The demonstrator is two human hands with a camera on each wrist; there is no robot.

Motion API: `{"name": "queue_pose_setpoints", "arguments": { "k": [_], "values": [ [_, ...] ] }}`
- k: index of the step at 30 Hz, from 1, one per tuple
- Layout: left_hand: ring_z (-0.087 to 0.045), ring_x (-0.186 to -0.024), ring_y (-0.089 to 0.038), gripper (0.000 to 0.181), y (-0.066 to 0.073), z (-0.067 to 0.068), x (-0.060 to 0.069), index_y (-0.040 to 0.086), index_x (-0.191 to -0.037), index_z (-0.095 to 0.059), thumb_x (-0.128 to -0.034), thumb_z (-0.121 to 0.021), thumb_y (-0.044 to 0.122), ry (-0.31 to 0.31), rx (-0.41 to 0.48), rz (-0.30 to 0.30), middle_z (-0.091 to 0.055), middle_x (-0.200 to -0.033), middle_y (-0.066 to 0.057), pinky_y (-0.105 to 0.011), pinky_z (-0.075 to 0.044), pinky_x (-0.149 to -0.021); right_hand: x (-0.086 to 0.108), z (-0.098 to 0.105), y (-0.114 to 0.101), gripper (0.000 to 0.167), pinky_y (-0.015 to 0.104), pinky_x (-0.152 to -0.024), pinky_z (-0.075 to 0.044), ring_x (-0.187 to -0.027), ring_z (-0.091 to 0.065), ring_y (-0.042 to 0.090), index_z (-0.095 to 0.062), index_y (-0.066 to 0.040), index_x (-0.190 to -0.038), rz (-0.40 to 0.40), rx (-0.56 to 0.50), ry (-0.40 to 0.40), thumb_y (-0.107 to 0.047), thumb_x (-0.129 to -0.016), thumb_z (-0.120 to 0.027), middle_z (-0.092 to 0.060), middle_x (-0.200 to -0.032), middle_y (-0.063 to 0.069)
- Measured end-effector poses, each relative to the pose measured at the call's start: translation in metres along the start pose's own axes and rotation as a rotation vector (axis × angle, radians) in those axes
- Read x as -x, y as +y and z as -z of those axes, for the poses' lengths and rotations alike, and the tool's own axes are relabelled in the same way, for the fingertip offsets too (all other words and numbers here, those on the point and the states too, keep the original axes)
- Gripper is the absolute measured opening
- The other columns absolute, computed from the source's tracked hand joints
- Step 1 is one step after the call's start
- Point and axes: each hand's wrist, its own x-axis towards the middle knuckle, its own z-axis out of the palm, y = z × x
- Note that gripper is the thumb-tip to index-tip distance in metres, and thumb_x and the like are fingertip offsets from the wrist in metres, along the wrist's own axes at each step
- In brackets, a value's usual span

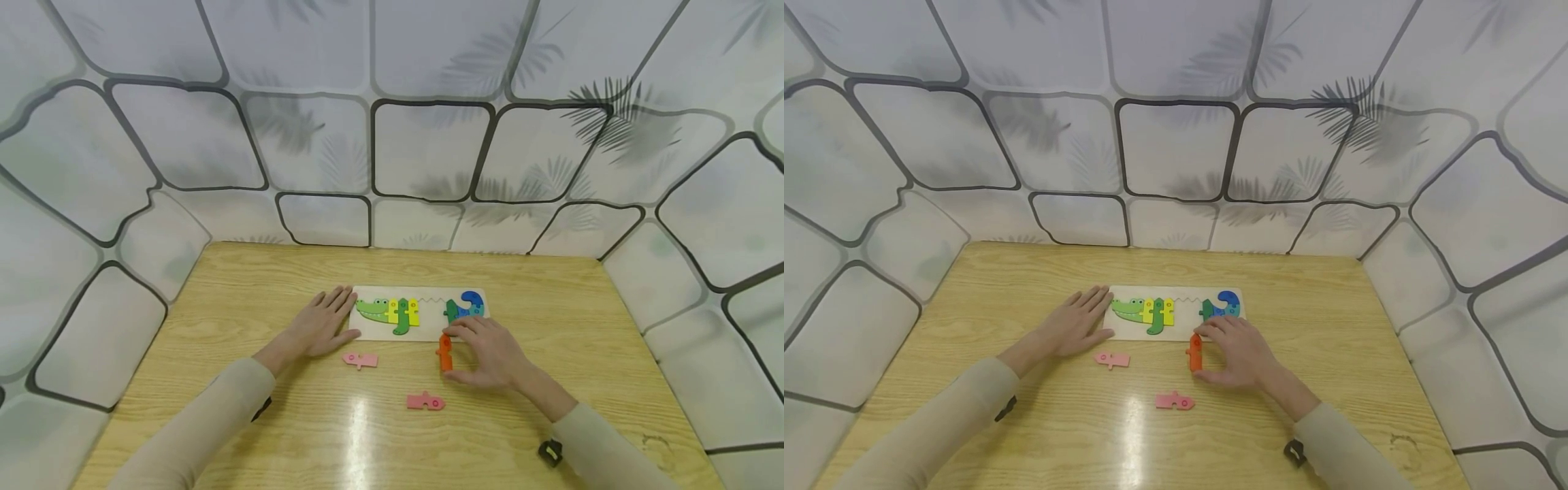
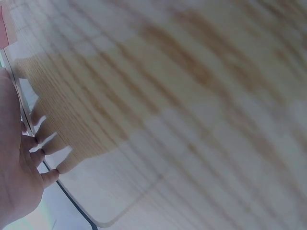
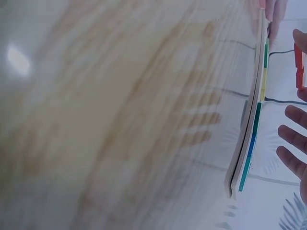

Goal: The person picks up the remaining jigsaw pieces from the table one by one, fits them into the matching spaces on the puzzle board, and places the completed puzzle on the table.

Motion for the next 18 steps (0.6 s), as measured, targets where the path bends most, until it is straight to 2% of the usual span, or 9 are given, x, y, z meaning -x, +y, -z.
{"name": "queue_pose_setpoints", "arguments": {
  "k": [8, 18],
  "values": [
    [-0.02, -0.165, -0.038, 0.086, -0.0005, -0.0014, -0.0003, 0.003, -0.168, -0.019, -0.1085, -0.041, 0.061, 0.002, -0.006, -0.001, -0.017, -0.177, -0.018, -0.061, -0.023, -0.133, -0.004, 0.0014, 0.001, 0.069, 0.048, -0.098, -0.061, -0.116, -0.07, 0.026, -0.071, -0.019, -0.127, -0.012, -0.014, -0.012, -0.065, -0.077, -0.084, -0.073, -0.126, 0.003],
    [-0.02, -0.165, -0.038, 0.086, -0.0008, -0.0017, -0.0004, 0.003, -0.168, -0.019, -0.1084, -0.04, 0.062, 0.002, -0.011, 0.001, -0.017, -0.177, -0.017, -0.061, -0.023, -0.133, -0.0105, -0.0041, 0.0049, 0.07, 0.047, -0.098, -0.061, -0.115, -0.069, 0.025, -0.07, -0.019, -0.128, 0.01, -0.038, 0.028, -0.065, -0.077, -0.083, -0.073, -0.126, 0.002]
  ]
}}
